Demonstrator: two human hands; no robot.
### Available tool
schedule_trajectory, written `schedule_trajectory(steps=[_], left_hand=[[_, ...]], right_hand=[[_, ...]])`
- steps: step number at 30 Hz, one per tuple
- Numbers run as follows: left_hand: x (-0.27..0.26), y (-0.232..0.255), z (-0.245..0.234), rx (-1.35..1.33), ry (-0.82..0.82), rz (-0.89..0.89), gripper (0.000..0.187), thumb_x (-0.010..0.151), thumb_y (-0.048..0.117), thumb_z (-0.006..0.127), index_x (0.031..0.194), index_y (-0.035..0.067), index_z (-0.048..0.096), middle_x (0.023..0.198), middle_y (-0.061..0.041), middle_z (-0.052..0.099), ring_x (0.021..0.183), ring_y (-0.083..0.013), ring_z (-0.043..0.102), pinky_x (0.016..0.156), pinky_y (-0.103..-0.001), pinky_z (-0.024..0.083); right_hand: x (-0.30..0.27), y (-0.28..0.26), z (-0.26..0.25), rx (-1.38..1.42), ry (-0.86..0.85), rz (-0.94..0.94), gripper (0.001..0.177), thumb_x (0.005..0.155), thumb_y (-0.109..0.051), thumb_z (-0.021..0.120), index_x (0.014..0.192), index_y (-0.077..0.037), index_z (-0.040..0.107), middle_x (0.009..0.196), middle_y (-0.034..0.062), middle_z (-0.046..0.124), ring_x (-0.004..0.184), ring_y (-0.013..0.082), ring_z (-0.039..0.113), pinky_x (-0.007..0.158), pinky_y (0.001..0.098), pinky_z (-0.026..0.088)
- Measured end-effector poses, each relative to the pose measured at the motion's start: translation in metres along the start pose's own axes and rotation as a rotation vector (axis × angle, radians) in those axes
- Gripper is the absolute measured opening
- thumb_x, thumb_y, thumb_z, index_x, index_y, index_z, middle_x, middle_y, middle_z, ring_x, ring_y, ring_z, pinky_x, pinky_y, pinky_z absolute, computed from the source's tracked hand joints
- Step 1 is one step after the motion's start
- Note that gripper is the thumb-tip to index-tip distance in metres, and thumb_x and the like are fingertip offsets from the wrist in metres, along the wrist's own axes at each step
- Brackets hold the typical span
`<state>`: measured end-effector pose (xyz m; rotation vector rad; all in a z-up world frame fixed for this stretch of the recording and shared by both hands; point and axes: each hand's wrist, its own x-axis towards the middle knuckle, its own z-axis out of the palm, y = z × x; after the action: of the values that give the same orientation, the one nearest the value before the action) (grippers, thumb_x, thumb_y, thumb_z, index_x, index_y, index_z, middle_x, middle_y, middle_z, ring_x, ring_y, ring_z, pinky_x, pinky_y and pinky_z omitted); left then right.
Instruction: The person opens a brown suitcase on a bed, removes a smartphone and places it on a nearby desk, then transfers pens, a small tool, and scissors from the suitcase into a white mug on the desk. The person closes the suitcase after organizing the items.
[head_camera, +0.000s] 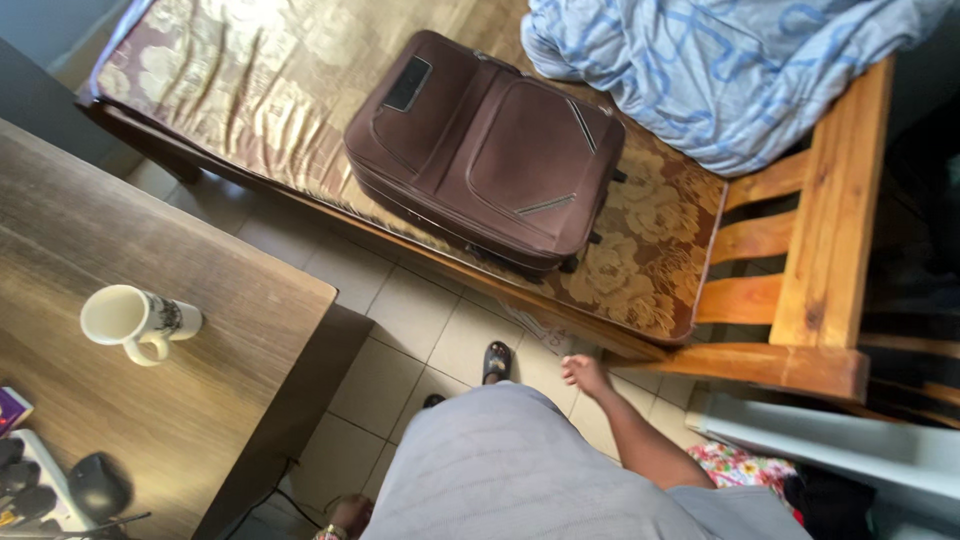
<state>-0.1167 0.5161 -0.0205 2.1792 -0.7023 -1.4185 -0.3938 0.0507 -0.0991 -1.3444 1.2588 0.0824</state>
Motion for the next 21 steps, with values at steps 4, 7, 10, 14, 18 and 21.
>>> schedule_trajectory(steps=[4,7,10,14,18,21], left_hand=[[0.035,0.038,-0.017,-0.161,-0.012,-0.301,0.029,0.095,0.032,0.065,0.093,0.003,0.072,0.080,-0.015,0.070,0.069,-0.0260,0.062,0.063,-0.042,0.053],[0.068,0.125,-0.040,-0.082,0.124,-0.033,0.041,0.092,0.040,0.064,0.116,0.008,0.067,0.083,-0.015,0.077,0.067,-0.0270,0.066,0.064,-0.041,0.056],[0.090,0.237,-0.061,0.064,0.159,0.121,0.065,0.099,0.059,0.049,0.077,0.002,0.070,0.066,-0.017,0.068,0.059,-0.0236,0.063,0.064,-0.040,0.052],[0.087,0.350,-0.072,0.001,0.274,0.494,0.074,0.100,0.061,0.049,0.055,0.003,0.055,0.045,-0.006,0.046,0.042,-0.0154,0.044,0.044,-0.040,0.035],[0.087,0.394,-0.071,0.129,0.423,0.702,0.075,0.103,0.061,0.049,0.056,0.002,0.049,0.046,-0.011,0.038,0.040,-0.0235,0.033,0.046,-0.042,0.029],[0.095,0.393,-0.067,0.199,0.393,0.609,0.077,0.104,0.059,0.050,0.055,0.000,0.050,0.046,-0.014,0.041,0.041,-0.0272,0.038,0.045,-0.042,0.032]], right_hand=[[-0.010,-0.003,-0.033,0.267,0.054,0.027,0.031,0.100,-0.036,0.060,0.105,-0.008,0.072,0.083,0.0047,0.074,0.064,0.0129,0.066,0.056,0.0266,0.051],[-0.031,-0.029,-0.034,0.341,0.174,0.012,0.050,0.099,-0.054,0.049,0.091,-0.008,0.069,0.073,0.0042,0.068,0.059,0.0134,0.062,0.054,0.0271,0.049],[-0.051,-0.086,-0.031,0.375,0.247,-0.114,0.071,0.099,-0.071,0.038,0.077,-0.009,0.066,0.063,0.0037,0.062,0.054,0.0139,0.059,0.053,0.0275,0.048],[-0.082,-0.158,-0.035,0.409,0.163,-0.466,0.082,0.097,-0.080,0.025,0.073,-0.011,0.060,0.060,-0.0008,0.054,0.053,0.0097,0.050,0.051,0.0259,0.042],[-0.094,-0.199,-0.038,0.371,0.123,-0.655,0.084,0.099,-0.080,0.024,0.073,-0.009,0.060,0.059,-0.0001,0.052,0.053,0.0089,0.049,0.053,0.0254,0.041],[-0.084,-0.201,-0.038,0.365,0.148,-0.520,0.085,0.099,-0.078,0.025,0.069,-0.007,0.061,0.056,0.0015,0.051,0.050,0.0100,0.048,0.050,0.0268,0.040]])
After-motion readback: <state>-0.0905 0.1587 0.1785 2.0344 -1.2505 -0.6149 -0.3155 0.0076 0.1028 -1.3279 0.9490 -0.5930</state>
